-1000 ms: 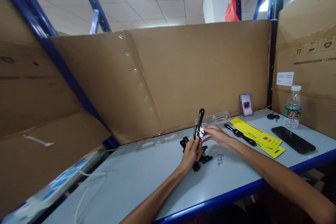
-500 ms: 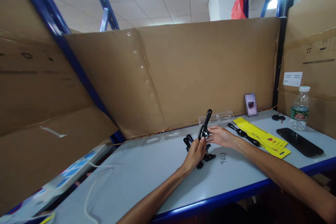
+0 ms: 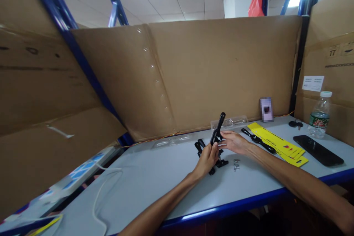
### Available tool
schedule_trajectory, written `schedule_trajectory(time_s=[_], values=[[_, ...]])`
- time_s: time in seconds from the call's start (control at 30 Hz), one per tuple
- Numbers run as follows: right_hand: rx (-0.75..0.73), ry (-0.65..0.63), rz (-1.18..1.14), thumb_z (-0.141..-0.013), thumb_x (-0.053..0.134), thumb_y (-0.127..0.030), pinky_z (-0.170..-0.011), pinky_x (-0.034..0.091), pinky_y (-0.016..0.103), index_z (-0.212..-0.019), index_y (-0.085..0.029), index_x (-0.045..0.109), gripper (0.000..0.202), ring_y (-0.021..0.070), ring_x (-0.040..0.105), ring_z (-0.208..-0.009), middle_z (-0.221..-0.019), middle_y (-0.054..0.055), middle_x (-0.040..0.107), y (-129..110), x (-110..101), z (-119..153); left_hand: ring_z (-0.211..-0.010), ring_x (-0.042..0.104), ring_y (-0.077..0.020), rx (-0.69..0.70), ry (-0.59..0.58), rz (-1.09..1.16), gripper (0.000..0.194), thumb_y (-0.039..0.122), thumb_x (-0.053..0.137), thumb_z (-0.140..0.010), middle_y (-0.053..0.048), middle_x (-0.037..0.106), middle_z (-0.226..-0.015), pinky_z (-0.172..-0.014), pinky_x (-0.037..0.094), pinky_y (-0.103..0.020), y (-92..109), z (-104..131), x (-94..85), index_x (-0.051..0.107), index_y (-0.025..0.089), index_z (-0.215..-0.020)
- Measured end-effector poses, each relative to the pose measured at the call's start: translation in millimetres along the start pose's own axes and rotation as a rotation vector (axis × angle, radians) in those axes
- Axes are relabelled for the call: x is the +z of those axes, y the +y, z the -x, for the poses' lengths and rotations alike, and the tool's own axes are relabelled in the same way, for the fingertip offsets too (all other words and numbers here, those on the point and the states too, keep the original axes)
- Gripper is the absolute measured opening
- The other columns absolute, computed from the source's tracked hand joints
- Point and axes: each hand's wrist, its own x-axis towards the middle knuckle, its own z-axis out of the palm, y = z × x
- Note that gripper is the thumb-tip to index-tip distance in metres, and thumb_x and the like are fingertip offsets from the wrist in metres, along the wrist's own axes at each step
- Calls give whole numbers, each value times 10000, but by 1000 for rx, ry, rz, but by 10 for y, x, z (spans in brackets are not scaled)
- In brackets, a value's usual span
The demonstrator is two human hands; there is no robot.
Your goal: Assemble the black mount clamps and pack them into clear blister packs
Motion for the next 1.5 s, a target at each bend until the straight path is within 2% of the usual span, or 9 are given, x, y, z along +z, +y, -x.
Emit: schedule_trajectory(time_s=[0.5, 0.6, 0.73, 0.8, 0.9, 1.03, 1.23, 1.37, 1.5], values=[[-193, 88, 266, -699, 823, -501, -826, 504, 348, -890, -151, 745, 406, 193, 651, -875, -907, 67, 733, -72, 35, -28, -374, 283, -37, 64, 18, -37, 594, 775, 594, -753, 113, 347, -491, -351, 220, -167, 26, -90, 11, 483, 191, -763], [-225, 139, 312, -701, 796, -541, -777, 511, 331, -878, -142, 729, 441, 182, 647, -809, -865, 61, 724, -87, -52, -104, -373, 398, -69, 47, -42, -77, 611, 759, 587, -768, 67, 494, -532, -335, 282, -176, 76, -99, -32, 562, 163, -901], [-247, 430, 332, -807, 662, -540, -671, 527, 304, -853, -165, 655, 377, 170, 635, -727, -810, 48, 692, -337, -375, -138, -569, 625, -164, 89, 138, -126, 659, 757, 601, -746, -37, 663, -736, -428, 469, -236, 153, -159, -191, 611, 154, -1013], [-198, 638, 496, -885, 557, -497, -615, 504, 267, -804, -171, 614, 340, 155, 615, -677, -743, 44, 665, -519, -600, -69, -528, 596, -152, 113, 228, -158, 592, 736, 566, -783, -16, 637, -668, -442, 458, -236, 138, -205, -303, 621, 162, -916], [-110, 764, 674, -884, 570, -420, -569, 462, 242, -727, -168, 586, 297, 146, 580, -617, -631, 31, 620, -734, -904, 96, -444, 500, -129, 170, 336, -327, 493, 654, 501, -859, 23, 556, -540, -428, 373, -225, 55, -276, -480, 617, 177, -812], [44, 783, 880, -811, 661, -290, -538, 432, 247, -629, -155, 584, 240, 135, 535, -519, -517, 4, 562, -777, -1106, 198, -464, 492, -141, 239, 386, -613, 423, 542, 440, -903, 24, 531, -517, -494, 358, -243, -57, -359, -705, 626, 190, -760], [218, 694, 1197, -734, 680, -134, -537, 435, 256, -561, -162, 625, 183, 148, 552, -472, -448, 1, 538, -482, -1001, 53, -514, 525, -164, 257, 350, -835, 288, 367, 382, -914, 32, 532, -545, -572, 369, -257, -148, -421, -931, 618, 200, -919], [250, 645, 1390, -719, 689, -118, -647, 477, 285, -625, -169, 686, 107, 244, 694, -725, -637, 89, 695, -307, -844, 19, -601, 574, -165, 220, 321, -926, 293, 212, 387, -870, 24, 593, -631, -634, 382, -252, -189, -447, -1009, 601, 200, -1070], [234, 654, 1552, -782, 677, -153, -817, 481, 346, -846, -153, 759, 104, 328, 679, -1052, -1002, 208, 746, -261, -738, 61, -677, 608, -187, 128, 241, -1081, 243, 255, 440, -908, -22, 670, -737, -642, 367, -265, -212, -470, -1082, 632, 202, -1047]])
